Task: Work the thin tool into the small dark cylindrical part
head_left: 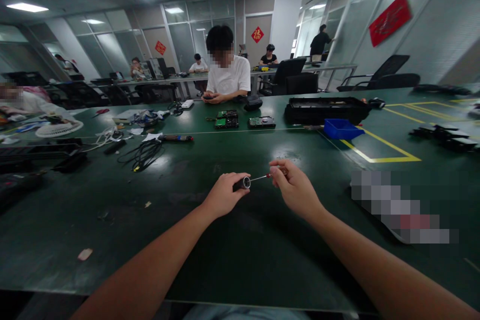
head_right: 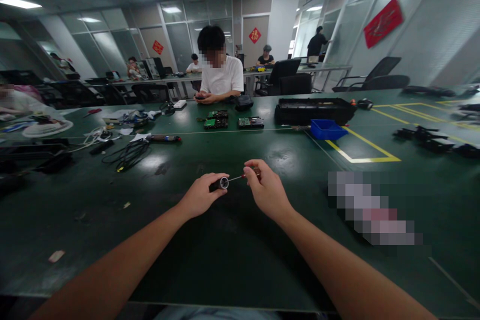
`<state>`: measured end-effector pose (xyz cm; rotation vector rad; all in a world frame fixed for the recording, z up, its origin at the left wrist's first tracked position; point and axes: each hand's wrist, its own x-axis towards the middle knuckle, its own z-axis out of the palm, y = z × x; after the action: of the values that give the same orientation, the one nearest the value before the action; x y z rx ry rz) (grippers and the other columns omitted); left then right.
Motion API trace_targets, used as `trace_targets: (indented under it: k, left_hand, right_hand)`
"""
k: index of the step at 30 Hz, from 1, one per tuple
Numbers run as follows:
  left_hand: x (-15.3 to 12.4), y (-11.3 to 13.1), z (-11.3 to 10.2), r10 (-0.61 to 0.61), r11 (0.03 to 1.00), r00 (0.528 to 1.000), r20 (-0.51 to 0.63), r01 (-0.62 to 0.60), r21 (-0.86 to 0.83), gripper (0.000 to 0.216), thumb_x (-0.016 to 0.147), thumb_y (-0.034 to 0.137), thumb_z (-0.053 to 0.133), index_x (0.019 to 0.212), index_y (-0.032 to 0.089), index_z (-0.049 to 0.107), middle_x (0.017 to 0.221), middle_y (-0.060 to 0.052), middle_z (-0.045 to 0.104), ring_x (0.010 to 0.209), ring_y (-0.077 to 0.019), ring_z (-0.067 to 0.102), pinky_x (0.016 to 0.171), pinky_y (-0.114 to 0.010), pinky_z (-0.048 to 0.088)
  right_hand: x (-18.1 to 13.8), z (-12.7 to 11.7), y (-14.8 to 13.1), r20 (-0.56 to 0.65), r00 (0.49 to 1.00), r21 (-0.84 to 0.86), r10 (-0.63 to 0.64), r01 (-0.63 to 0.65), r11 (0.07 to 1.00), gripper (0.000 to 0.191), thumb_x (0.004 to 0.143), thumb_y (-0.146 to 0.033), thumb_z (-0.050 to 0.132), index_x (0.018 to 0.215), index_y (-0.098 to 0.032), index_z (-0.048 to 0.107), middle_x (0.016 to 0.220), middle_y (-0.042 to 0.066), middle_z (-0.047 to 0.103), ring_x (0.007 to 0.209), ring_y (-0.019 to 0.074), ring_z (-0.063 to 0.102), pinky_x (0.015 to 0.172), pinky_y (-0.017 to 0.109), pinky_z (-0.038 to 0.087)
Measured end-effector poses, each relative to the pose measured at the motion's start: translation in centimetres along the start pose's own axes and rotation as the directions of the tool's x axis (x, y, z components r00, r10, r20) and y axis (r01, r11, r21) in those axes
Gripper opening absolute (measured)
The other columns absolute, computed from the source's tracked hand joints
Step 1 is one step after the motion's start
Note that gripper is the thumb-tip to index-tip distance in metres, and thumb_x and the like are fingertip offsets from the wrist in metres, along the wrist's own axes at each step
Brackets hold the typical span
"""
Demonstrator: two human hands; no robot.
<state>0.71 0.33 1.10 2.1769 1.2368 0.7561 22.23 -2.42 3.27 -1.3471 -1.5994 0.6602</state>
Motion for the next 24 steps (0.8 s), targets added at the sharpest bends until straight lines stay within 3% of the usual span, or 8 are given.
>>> trace_targets:
  k: [2, 5, 8, 11, 14, 17, 20, 24]
  left_hand:
    - [0.0, -0.1, 0.0, -0.002, 1.000, 1.000, -0.006, 0.002, -0.003, 0.037, 0.085, 0.022, 0.067, 0.122, 0.027, 0.064, 0.106, -0.003, 0.066, 0.102, -0.0235, 0.058, 0.095, -0.039, 0.042]
    - [0.1, -0.3, 0.0, 0.002, 1.000, 1.000, -0.020, -0.002, -0.009, 0.037, 0.086, 0.021, 0.067, 0.122, 0.027, 0.064, 0.109, -0.003, 0.066, 0.103, -0.0232, 0.058, 0.095, -0.038, 0.042]
    - [0.1, -0.6, 0.0, 0.004, 1.000, 1.000, -0.020, -0.004, -0.005, 0.037, 0.086, 0.023, 0.067, 0.123, 0.029, 0.063, 0.110, -0.002, 0.065, 0.104, -0.0227, 0.058, 0.094, -0.038, 0.043]
    - [0.1, -0.7, 0.1, 0.008, 1.000, 1.000, -0.017, -0.008, 0.002, 0.037, 0.087, 0.024, 0.066, 0.124, 0.028, 0.063, 0.111, -0.003, 0.065, 0.105, -0.0230, 0.058, 0.095, -0.038, 0.043]
    - [0.1, -0.6, 0.2, 0.001, 1.000, 1.000, -0.023, 0.000, 0.008, 0.038, 0.086, 0.023, 0.067, 0.123, 0.028, 0.062, 0.113, -0.003, 0.065, 0.107, -0.0231, 0.058, 0.097, -0.038, 0.042]
    - [0.1, -0.3, 0.1, 0.006, 1.000, 1.000, -0.012, -0.006, 0.014, 0.040, 0.086, 0.023, 0.067, 0.125, 0.028, 0.061, 0.115, -0.003, 0.065, 0.108, -0.0227, 0.058, 0.100, -0.040, 0.042]
    - [-0.1, 0.2, -0.1, 0.035, 0.999, 0.999, 0.020, -0.036, 0.036, 0.039, 0.088, 0.025, 0.066, 0.127, 0.029, 0.060, 0.118, -0.003, 0.065, 0.112, -0.0232, 0.056, 0.109, -0.046, 0.036]
    - [-0.2, 0.4, 0.0, 0.008, 0.996, 1.000, 0.026, -0.010, 0.089, 0.039, 0.091, 0.024, 0.062, 0.129, 0.031, 0.058, 0.120, -0.003, 0.063, 0.117, -0.0246, 0.054, 0.114, -0.054, 0.026]
  right_hand:
    - [0.1, 0.0, 0.2, 0.007, 1.000, 0.041, -0.008, 0.008, 0.999, 0.027, 0.094, -0.040, 0.050, 0.113, -0.022, 0.058, 0.083, 0.002, 0.066, 0.076, 0.0194, 0.065, 0.068, 0.033, 0.048]
    - [0.2, 0.0, 0.3, 0.089, 0.996, 0.026, 0.032, -0.034, 0.999, 0.027, 0.096, -0.045, 0.047, 0.101, -0.022, 0.061, 0.070, -0.001, 0.061, 0.066, 0.0181, 0.061, 0.061, 0.032, 0.046]
    - [0.2, 0.0, 0.3, 0.071, 0.996, 0.010, 0.051, -0.052, 0.999, 0.029, 0.096, -0.046, 0.044, 0.101, -0.022, 0.061, 0.068, -0.001, 0.057, 0.061, 0.0172, 0.055, 0.059, 0.032, 0.044]
    - [0.3, 0.2, 0.6, 0.030, 0.998, 0.144, 0.062, -0.066, 0.987, 0.024, 0.093, -0.039, 0.051, 0.110, -0.022, 0.056, 0.085, 0.001, 0.063, 0.074, 0.0178, 0.059, 0.070, 0.033, 0.047]
    - [0.4, 0.6, 0.8, 0.016, 0.996, 0.274, 0.091, -0.092, 0.957, 0.020, 0.089, -0.039, 0.058, 0.095, -0.020, 0.059, 0.081, 0.002, 0.063, 0.075, 0.0173, 0.059, 0.074, 0.033, 0.047]
    - [0.6, 0.8, 0.9, 0.024, 0.983, 0.483, 0.184, -0.172, 0.858, 0.023, 0.085, -0.042, 0.064, 0.088, -0.019, 0.063, 0.079, 0.002, 0.063, 0.073, 0.0166, 0.059, 0.075, 0.034, 0.048]
    - [1.1, 0.8, 1.5, 0.108, 0.936, 0.692, 0.335, -0.313, 0.650, 0.024, 0.083, -0.042, 0.067, 0.085, -0.019, 0.064, 0.076, 0.003, 0.063, 0.068, 0.0160, 0.059, 0.072, 0.035, 0.051]
    - [1.7, 0.6, 2.4, 0.197, 0.881, 0.713, 0.431, -0.431, 0.553, 0.018, 0.081, -0.034, 0.070, 0.078, -0.018, 0.063, 0.068, 0.002, 0.061, 0.060, 0.0146, 0.058, 0.067, 0.033, 0.053]
